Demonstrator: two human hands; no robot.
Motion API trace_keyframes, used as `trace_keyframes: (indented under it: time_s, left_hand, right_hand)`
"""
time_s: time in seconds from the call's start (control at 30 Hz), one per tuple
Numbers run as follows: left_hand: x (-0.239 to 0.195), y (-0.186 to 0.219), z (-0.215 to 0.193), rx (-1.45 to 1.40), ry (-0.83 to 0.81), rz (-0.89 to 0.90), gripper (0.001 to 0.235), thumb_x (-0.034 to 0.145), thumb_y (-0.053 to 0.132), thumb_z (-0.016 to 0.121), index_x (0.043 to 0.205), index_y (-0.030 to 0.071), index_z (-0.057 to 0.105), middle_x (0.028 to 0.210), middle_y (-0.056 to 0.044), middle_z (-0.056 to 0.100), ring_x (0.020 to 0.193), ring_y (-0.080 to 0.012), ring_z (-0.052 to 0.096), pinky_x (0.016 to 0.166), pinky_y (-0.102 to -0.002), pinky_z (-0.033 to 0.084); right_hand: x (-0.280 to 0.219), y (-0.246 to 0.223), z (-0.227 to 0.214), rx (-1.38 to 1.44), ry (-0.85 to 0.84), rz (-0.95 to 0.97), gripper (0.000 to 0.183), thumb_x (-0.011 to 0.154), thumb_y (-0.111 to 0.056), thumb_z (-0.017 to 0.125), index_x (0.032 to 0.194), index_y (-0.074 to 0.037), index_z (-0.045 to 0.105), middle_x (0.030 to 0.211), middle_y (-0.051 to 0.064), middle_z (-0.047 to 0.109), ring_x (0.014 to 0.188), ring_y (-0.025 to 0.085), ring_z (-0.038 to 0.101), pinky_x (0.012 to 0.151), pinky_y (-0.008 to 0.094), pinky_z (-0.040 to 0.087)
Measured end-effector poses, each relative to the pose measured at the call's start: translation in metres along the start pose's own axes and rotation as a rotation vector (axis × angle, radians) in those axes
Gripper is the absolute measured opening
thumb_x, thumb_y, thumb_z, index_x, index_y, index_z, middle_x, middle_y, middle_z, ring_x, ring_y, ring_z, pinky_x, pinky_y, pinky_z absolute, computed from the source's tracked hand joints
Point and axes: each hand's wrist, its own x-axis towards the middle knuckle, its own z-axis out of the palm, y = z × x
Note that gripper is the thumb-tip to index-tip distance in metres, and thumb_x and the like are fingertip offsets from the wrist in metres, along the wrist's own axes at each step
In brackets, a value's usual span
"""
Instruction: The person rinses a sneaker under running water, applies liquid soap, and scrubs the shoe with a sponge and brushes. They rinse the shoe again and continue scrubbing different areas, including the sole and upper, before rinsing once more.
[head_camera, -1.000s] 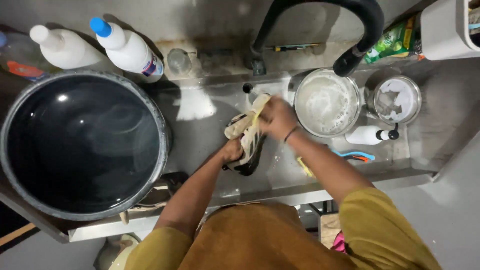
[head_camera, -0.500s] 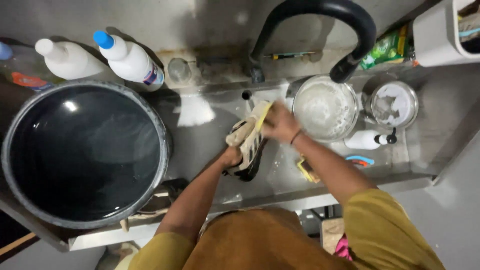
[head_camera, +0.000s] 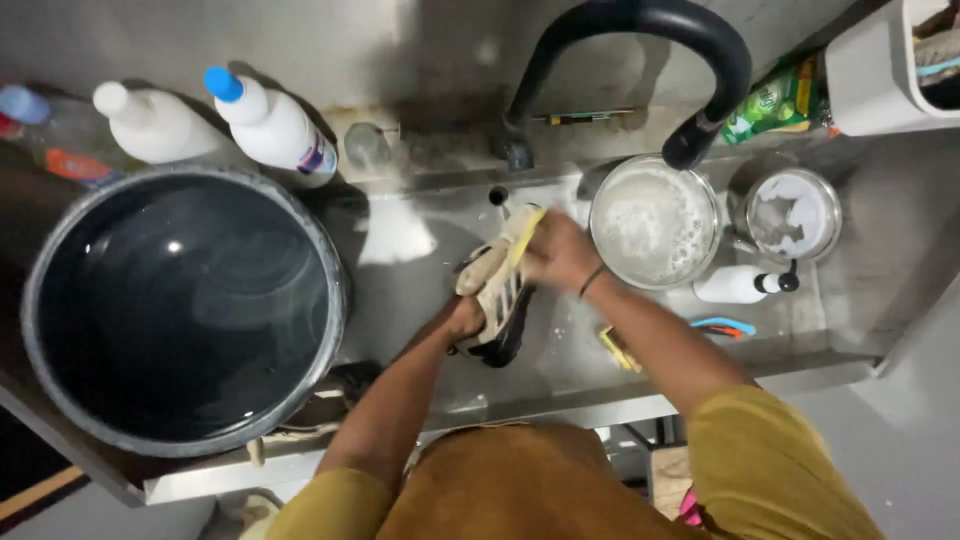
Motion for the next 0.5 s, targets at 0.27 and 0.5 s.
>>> trace_keyframes:
  time_s: [0.27,0.5]
  left_hand:
    - [-0.014,0.001,0.005,-0.195,-0.041,-0.186,0.061,0.097,0.062,0.043,0.09,0.011,0.075,0.084,-0.012,0.072,0.088,-0.0297,0.066,0.087,-0.05,0.049]
    - [0.004,-0.02,0.006,-0.323,-0.026,-0.302,0.066,0.098,0.066,0.041,0.095,0.01,0.076,0.087,-0.014,0.072,0.092,-0.0302,0.065,0.088,-0.052,0.048]
  right_hand:
    - [0.021,-0.052,-0.047,-0.368,0.05,-0.036,0.061,0.078,-0.05,0.075,0.124,-0.01,0.072,0.122,0.022,0.066,0.118,0.043,0.063,0.103,0.05,0.053]
    - [-0.02,-0.02,0.02,0.083,-0.028,0.003,0.105,0.055,-0.025,0.096,0.15,-0.022,0.052,0.161,0.008,0.04,0.132,0.031,0.056,0.106,0.055,0.049]
